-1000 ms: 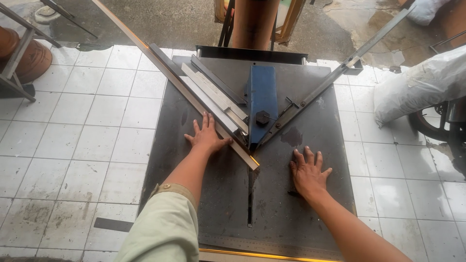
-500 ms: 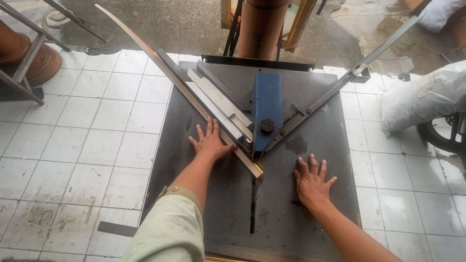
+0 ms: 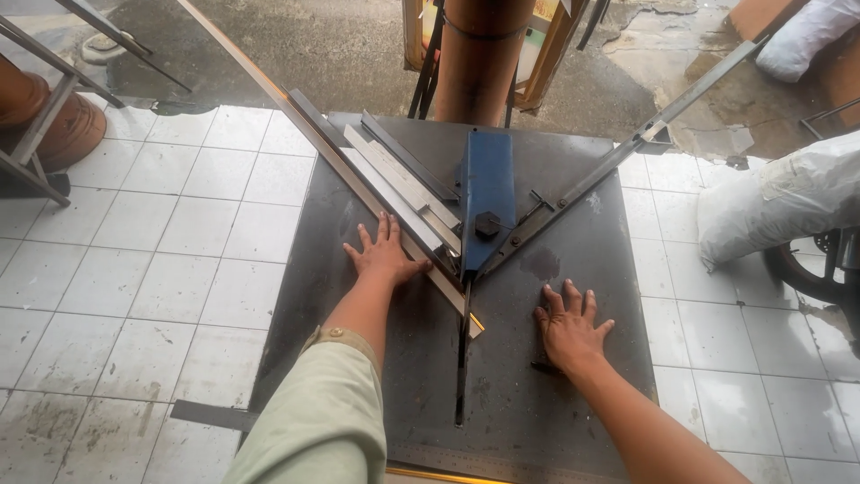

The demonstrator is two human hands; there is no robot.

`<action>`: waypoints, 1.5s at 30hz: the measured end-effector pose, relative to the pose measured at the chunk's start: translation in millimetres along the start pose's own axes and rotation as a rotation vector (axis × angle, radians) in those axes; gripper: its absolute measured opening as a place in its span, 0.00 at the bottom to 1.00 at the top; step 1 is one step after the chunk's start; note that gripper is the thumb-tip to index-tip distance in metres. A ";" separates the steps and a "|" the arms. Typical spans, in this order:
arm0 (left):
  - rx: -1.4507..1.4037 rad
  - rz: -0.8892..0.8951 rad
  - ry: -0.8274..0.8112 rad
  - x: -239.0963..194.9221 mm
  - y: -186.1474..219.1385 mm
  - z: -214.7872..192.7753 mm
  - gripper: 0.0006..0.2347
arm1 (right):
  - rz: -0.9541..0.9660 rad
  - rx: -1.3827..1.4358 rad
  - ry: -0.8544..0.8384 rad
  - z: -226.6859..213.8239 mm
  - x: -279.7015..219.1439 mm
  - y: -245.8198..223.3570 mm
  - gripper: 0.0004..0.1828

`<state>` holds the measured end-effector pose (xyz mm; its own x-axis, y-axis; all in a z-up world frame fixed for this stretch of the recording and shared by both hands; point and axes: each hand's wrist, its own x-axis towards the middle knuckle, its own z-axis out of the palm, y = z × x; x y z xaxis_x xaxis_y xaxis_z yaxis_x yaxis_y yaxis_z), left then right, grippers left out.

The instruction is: Measuring frame moldings with a ruler and cutting them to size using a manual miter cutter.

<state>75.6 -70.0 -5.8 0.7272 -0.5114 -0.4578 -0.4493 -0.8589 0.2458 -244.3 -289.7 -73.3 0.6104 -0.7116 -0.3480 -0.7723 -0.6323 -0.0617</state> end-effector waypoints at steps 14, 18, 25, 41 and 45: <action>0.035 -0.021 -0.036 -61.1 -13.0 28.2 0.53 | 0.014 0.012 -0.031 8.1 -81.9 1.6 0.31; 0.032 -0.015 -0.036 -76.2 -17.7 34.6 0.52 | 0.021 0.025 0.080 20.6 -99.8 3.4 0.29; 0.071 0.031 -0.026 -101.8 -23.8 30.6 0.48 | -0.536 0.204 0.316 6.2 -171.0 -72.2 0.20; 0.708 0.513 0.210 -143.8 -106.3 80.4 0.53 | -0.420 -0.010 -0.187 15.3 -211.6 18.6 0.19; 0.568 0.729 0.387 -151.4 -109.4 103.0 0.48 | -0.373 0.214 -0.026 1.4 -238.4 -35.8 0.18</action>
<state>-38.9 104.2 -51.4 0.2490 -0.9682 -0.0236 -0.9604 -0.2437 -0.1349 -362.4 -97.0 10.5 0.8521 -0.4366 -0.2886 -0.5204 -0.7649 -0.3796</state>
